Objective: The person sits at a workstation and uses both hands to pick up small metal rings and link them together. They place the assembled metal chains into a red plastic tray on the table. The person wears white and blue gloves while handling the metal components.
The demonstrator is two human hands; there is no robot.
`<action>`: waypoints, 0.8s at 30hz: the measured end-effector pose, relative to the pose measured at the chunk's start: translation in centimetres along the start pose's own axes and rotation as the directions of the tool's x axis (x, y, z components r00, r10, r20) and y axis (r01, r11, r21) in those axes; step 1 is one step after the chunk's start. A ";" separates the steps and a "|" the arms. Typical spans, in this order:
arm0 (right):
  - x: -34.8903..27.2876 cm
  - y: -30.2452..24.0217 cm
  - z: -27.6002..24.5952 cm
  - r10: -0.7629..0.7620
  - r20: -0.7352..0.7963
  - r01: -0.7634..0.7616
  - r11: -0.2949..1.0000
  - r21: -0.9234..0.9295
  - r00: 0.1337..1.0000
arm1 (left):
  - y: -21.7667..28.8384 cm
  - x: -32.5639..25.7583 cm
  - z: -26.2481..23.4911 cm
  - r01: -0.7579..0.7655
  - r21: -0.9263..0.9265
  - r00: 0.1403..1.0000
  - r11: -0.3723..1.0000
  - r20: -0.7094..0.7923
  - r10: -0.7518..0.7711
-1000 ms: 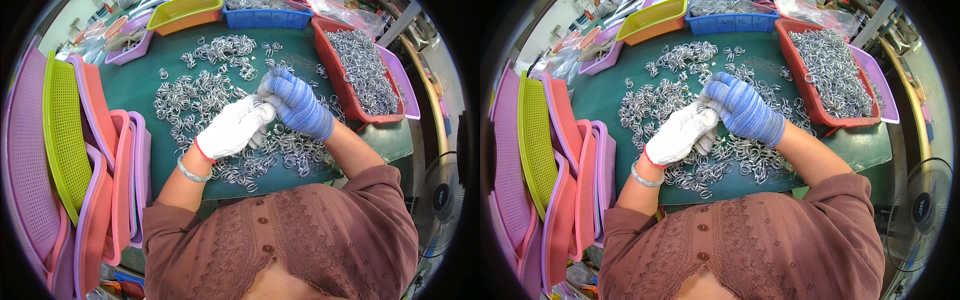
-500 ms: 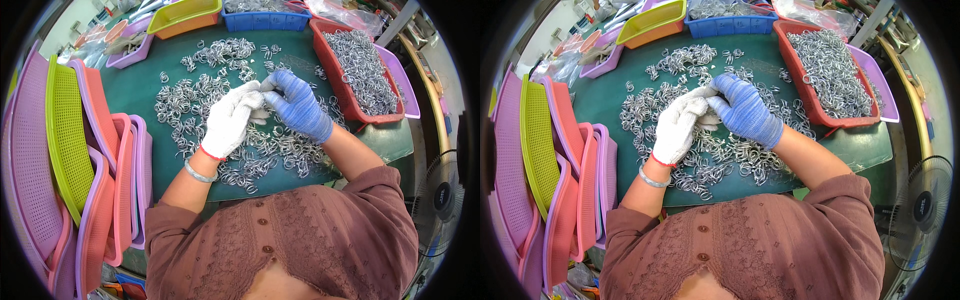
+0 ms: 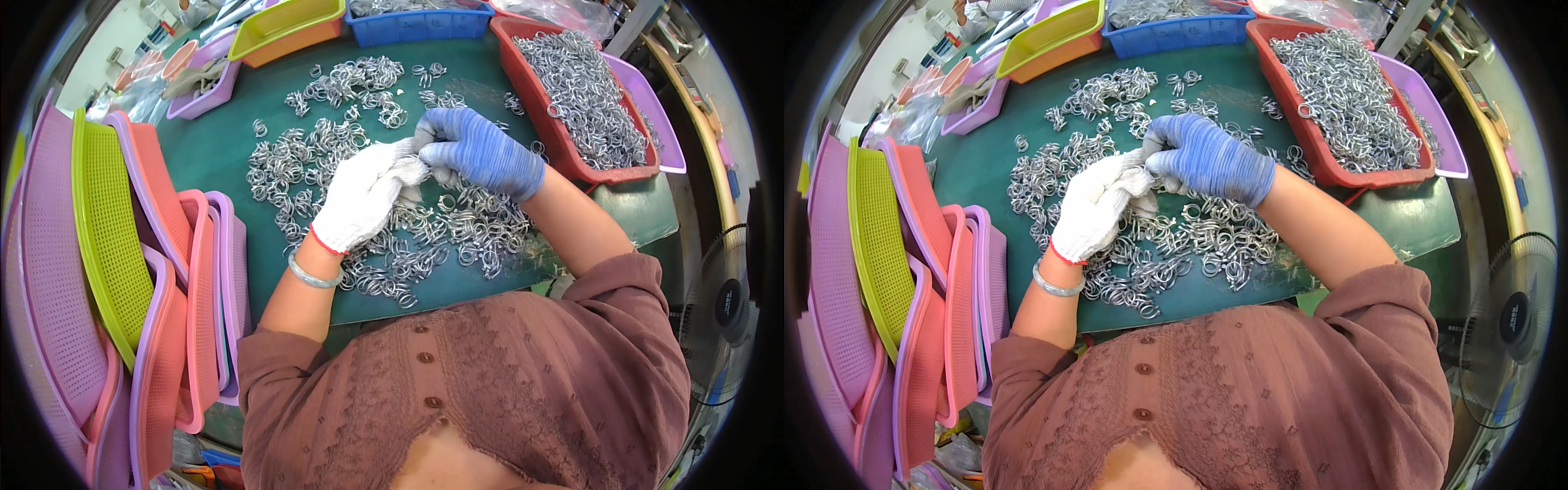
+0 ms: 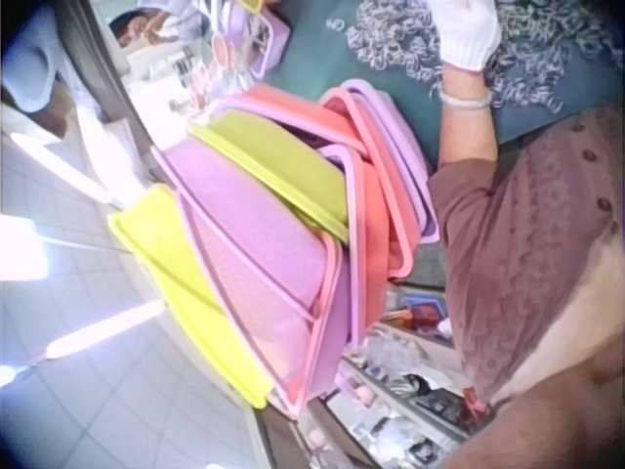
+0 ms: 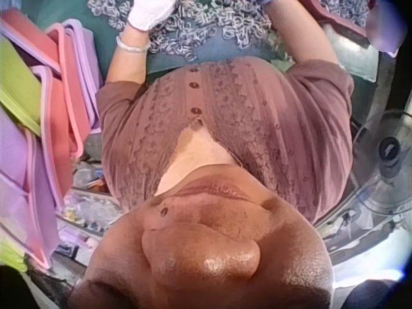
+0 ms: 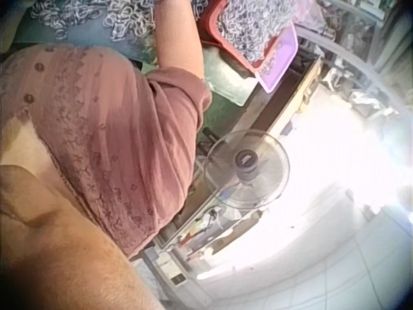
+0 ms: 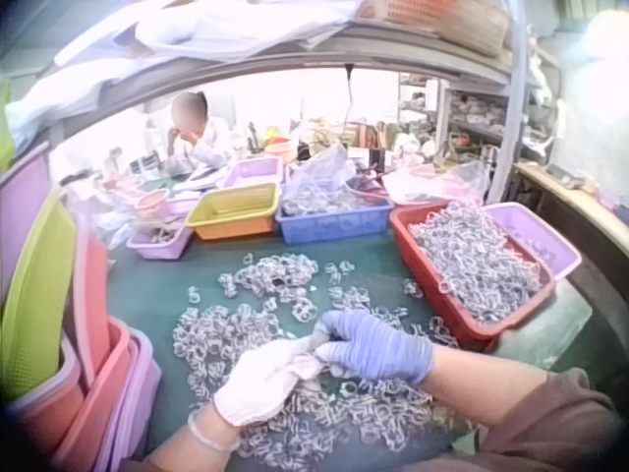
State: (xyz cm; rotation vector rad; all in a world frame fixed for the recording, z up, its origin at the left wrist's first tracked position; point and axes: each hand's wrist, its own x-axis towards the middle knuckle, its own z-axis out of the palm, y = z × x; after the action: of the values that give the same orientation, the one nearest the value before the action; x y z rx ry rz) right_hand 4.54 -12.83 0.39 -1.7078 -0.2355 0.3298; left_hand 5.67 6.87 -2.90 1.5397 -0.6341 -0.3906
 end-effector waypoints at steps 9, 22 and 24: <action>-0.4 -1.9 -1.8 -0.255 -0.231 0.247 0.967 -0.063 0.939 | -1.9 0.3 1.1 -0.461 0.601 0.883 0.653 0.387 0.267; -2.9 1.7 -3.8 -0.371 -0.168 0.407 0.810 0.422 0.913 | 0.9 0.8 2.1 -0.048 -0.036 0.999 0.998 -0.017 0.048; -3.6 1.5 -4.0 -0.339 -0.221 0.402 0.825 0.398 0.914 | 1.2 1.1 2.1 -0.065 -0.019 0.998 0.998 0.006 0.065</action>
State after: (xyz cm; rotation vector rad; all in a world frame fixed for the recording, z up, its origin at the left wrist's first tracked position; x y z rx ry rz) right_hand 2.50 -18.00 -0.27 -1.1972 -0.3560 -0.0347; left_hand 5.05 4.53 -1.73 1.4970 -0.6821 -0.3519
